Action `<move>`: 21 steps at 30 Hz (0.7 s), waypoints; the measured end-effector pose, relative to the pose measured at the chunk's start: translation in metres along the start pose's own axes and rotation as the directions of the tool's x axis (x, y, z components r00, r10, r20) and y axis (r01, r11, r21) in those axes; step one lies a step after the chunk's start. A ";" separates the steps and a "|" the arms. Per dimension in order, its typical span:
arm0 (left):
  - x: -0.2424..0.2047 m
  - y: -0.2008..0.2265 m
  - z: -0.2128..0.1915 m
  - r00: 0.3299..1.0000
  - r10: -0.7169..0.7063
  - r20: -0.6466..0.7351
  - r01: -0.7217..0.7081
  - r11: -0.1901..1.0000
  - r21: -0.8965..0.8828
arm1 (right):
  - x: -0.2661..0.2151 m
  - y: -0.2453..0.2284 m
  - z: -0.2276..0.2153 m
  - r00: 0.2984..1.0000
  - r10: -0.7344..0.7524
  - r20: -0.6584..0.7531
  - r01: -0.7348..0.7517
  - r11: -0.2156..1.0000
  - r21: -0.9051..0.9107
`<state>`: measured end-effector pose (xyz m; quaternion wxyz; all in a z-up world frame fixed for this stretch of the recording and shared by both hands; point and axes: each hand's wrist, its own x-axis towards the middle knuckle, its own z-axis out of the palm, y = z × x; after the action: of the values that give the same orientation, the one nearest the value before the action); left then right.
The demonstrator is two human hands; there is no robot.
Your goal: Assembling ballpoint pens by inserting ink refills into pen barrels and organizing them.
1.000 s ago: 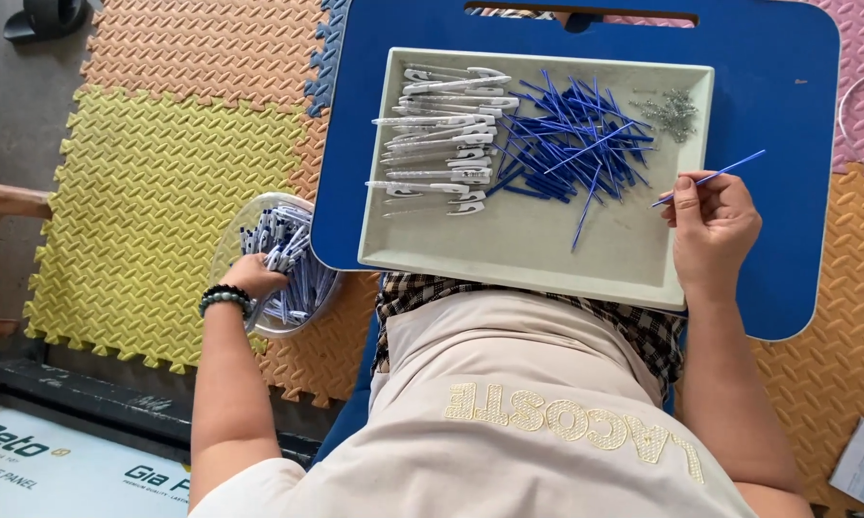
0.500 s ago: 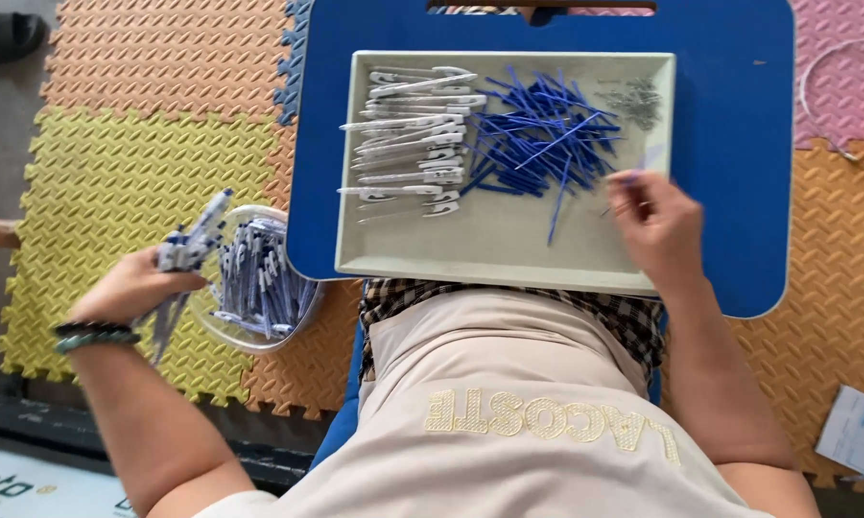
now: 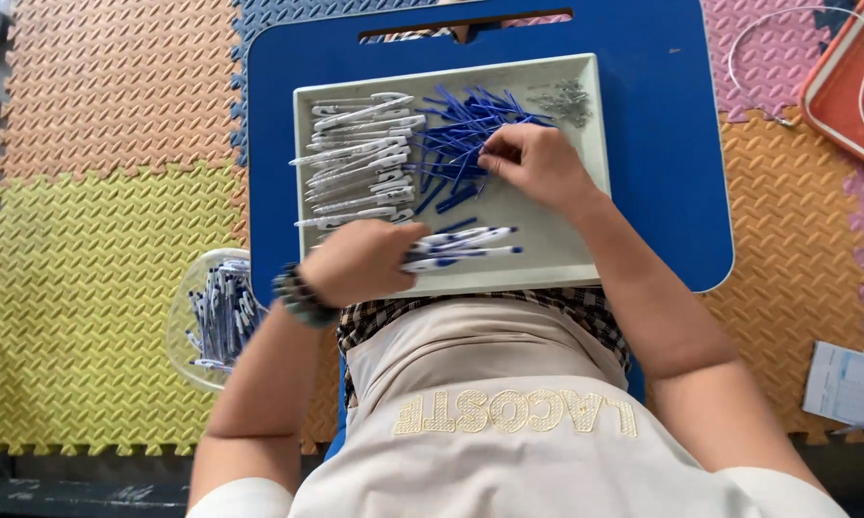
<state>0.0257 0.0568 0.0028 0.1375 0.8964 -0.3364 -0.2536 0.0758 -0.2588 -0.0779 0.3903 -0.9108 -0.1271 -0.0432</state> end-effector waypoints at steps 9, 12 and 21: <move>0.111 0.027 0.089 0.954 0.083 -0.288 -0.019 0.975 0.221 | -0.058 0.022 -0.056 0.918 0.249 -0.309 -0.125 0.921 0.369; 0.102 0.043 0.075 0.945 0.060 -0.321 0.006 0.979 0.202 | -0.078 0.025 -0.050 0.908 0.270 -0.322 -0.137 0.914 0.381; 0.048 0.039 0.035 0.843 0.187 -0.504 -0.234 0.972 -0.031 | -0.099 0.011 -0.031 0.909 0.228 -0.350 -0.038 0.879 0.475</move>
<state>0.0167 -0.0066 -0.0271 0.2873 0.8818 -0.3739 -0.0128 -0.0162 -0.3076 -0.0820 0.6132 -0.7719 0.0118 -0.1674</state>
